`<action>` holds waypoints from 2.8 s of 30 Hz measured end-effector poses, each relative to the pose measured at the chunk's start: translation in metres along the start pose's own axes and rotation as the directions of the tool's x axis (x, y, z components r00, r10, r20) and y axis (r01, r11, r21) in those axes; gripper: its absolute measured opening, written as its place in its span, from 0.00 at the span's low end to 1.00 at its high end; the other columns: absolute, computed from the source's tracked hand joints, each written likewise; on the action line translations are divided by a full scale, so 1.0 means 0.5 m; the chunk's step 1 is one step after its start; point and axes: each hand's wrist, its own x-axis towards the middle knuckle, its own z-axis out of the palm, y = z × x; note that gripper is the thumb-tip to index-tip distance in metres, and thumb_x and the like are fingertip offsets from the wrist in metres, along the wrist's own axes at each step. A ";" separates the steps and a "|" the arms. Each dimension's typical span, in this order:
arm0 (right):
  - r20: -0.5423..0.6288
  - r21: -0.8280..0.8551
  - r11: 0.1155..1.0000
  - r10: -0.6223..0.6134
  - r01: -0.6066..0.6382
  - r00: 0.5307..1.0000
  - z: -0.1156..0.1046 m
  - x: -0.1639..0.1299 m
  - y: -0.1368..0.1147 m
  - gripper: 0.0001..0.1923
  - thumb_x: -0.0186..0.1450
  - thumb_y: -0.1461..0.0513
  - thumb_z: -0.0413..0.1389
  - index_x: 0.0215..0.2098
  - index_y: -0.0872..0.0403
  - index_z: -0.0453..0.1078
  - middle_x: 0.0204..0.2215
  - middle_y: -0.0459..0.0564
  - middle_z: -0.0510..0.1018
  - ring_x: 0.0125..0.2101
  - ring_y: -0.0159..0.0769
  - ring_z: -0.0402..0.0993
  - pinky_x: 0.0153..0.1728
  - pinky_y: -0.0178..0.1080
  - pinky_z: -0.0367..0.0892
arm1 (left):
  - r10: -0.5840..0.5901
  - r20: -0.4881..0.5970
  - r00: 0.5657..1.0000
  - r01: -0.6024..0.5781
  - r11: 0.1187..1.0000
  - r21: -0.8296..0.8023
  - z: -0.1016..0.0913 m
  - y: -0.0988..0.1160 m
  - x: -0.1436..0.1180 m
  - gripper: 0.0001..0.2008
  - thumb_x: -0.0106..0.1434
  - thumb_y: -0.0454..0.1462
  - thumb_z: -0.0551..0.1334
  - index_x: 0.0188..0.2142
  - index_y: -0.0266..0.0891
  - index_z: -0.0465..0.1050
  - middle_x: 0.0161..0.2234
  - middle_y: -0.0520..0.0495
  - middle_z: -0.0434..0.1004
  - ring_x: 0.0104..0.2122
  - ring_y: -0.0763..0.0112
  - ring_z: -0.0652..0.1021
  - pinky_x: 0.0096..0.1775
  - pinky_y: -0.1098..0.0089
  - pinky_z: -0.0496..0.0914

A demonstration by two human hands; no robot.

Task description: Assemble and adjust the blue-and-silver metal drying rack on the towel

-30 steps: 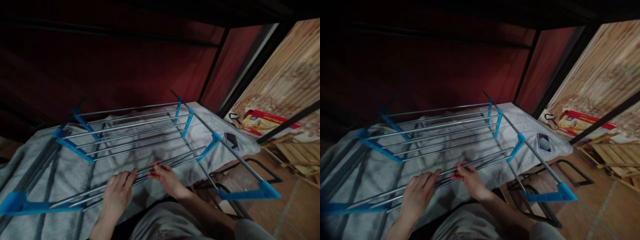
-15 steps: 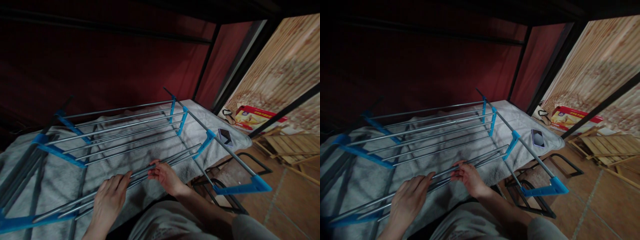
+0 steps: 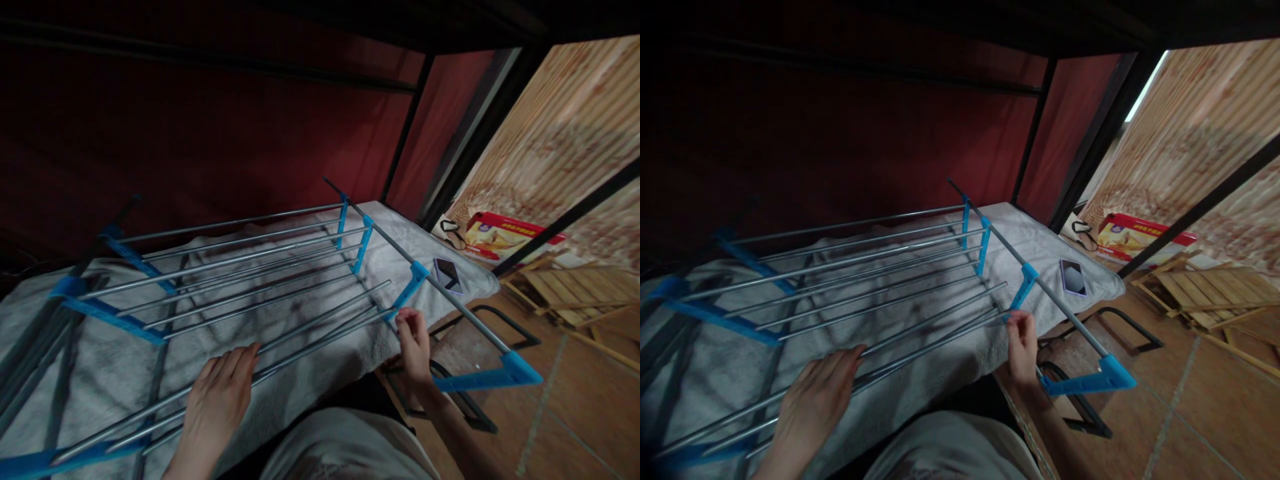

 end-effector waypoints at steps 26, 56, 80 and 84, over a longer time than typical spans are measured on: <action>0.167 -0.156 0.971 -0.154 0.180 0.974 0.044 0.162 0.091 0.24 0.65 0.45 0.53 0.49 0.53 0.68 0.48 0.56 0.76 0.50 0.45 0.70 0.55 0.48 0.62 | -0.146 0.025 0.989 0.147 0.989 -0.026 0.014 0.010 0.010 0.16 0.70 0.33 0.55 0.55 0.37 0.72 0.49 0.38 0.79 0.46 0.58 0.78 0.50 0.57 0.69; 0.260 -0.353 0.904 -0.154 0.242 0.953 -0.015 0.170 0.176 0.30 0.65 0.40 0.49 0.50 0.54 0.69 0.47 0.58 0.76 0.51 0.51 0.70 0.54 0.53 0.61 | -0.289 0.537 0.793 0.462 0.859 -0.220 0.116 0.081 -0.117 0.16 0.75 0.41 0.50 0.53 0.42 0.73 0.48 0.45 0.80 0.49 0.64 0.78 0.51 0.64 0.69; 0.055 0.104 0.963 -0.257 0.250 0.965 0.051 0.170 -0.047 0.26 0.63 0.51 0.59 0.57 0.50 0.68 0.56 0.56 0.76 0.56 0.47 0.71 0.61 0.53 0.62 | -0.176 0.022 0.984 0.176 0.952 -0.251 -0.038 0.062 -0.055 0.18 0.72 0.40 0.53 0.57 0.46 0.73 0.46 0.49 0.84 0.40 0.67 0.85 0.37 0.73 0.79; 0.065 0.158 0.953 -0.273 0.260 0.960 0.057 0.179 -0.054 0.28 0.64 0.52 0.59 0.60 0.50 0.68 0.56 0.54 0.77 0.58 0.46 0.70 0.63 0.52 0.59 | -0.145 0.017 0.989 0.145 0.965 -0.217 -0.031 0.070 -0.023 0.18 0.73 0.40 0.52 0.55 0.45 0.74 0.45 0.49 0.84 0.38 0.68 0.85 0.35 0.72 0.78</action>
